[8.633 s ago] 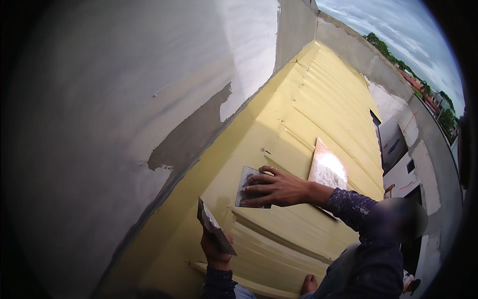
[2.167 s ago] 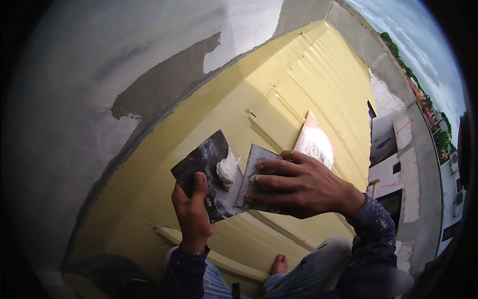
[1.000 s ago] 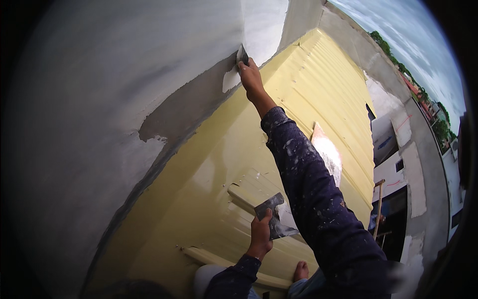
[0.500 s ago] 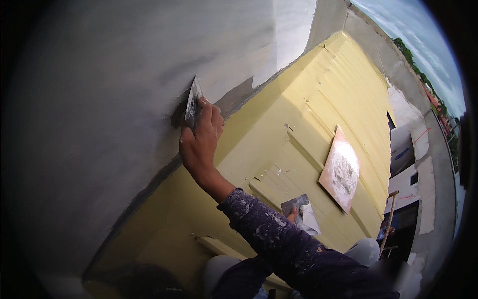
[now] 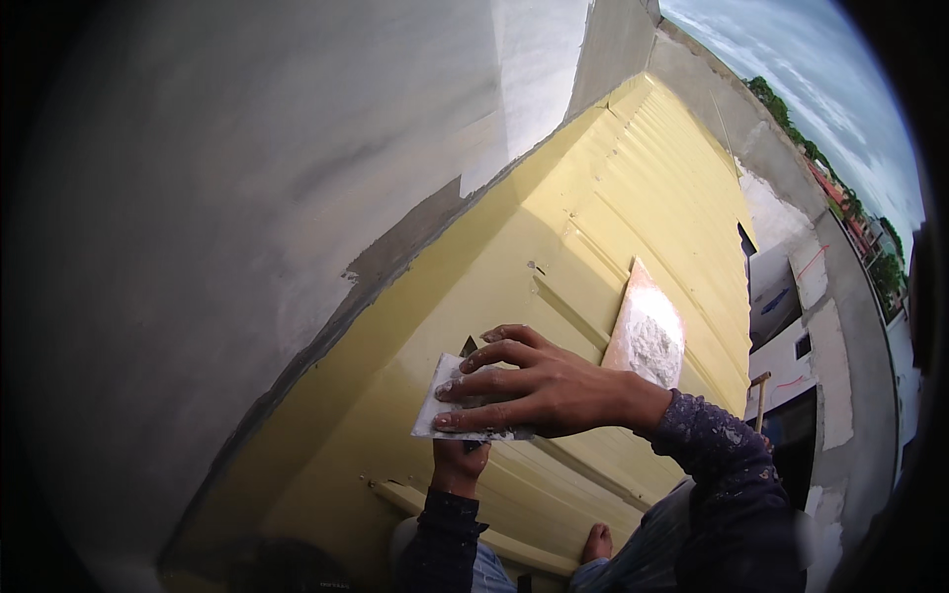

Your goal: The person scoops plaster from a hawk and applies it to a wall using a trowel, smoothing the surface in repeated strokes. The person works on a section of wall near a corner, periodically reloading the trowel from the hawk.

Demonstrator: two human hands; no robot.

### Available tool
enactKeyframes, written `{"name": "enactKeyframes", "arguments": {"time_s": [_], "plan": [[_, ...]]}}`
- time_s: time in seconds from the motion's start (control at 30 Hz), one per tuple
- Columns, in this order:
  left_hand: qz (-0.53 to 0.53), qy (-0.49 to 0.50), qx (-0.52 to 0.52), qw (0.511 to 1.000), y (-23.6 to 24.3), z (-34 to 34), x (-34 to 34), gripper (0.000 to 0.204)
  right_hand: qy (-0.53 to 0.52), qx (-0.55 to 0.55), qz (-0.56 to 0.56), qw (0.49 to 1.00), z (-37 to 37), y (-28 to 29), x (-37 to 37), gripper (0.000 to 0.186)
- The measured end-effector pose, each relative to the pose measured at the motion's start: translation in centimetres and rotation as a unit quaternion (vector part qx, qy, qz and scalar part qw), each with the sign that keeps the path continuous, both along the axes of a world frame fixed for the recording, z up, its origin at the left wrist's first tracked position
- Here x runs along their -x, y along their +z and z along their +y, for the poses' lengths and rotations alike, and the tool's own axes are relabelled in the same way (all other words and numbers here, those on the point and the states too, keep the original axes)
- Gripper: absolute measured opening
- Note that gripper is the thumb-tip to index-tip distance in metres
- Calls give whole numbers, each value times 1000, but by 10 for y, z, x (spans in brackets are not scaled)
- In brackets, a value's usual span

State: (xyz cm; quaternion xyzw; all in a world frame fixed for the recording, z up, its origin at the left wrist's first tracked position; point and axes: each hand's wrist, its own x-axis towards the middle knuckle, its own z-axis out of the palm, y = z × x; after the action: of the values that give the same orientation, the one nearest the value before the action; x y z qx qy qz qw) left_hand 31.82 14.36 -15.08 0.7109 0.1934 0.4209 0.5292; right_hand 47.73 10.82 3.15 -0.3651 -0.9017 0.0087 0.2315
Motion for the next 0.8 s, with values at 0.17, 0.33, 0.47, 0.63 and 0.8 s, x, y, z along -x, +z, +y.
{"name": "enactKeyframes", "arguments": {"time_s": [0.17,0.33,0.47,0.63,0.8], "plan": [[-432,-310,614,584,23,-1,-10,53,45,7,-134,990,-26,-9,-29,66],[-346,-241,588,691,12,9,3,52,-35,47,-130,990,-26,-39,-57,63],[-448,-324,488,675,11,19,11,46,-158,21,-199,967,6,-56,-107,56],[-256,-89,569,777,6,-6,-22,43,-364,-59,223,902,121,-59,-153,38],[-150,-92,609,774,-9,-30,-44,43,-388,-15,519,761,225,-30,-173,34]]}}
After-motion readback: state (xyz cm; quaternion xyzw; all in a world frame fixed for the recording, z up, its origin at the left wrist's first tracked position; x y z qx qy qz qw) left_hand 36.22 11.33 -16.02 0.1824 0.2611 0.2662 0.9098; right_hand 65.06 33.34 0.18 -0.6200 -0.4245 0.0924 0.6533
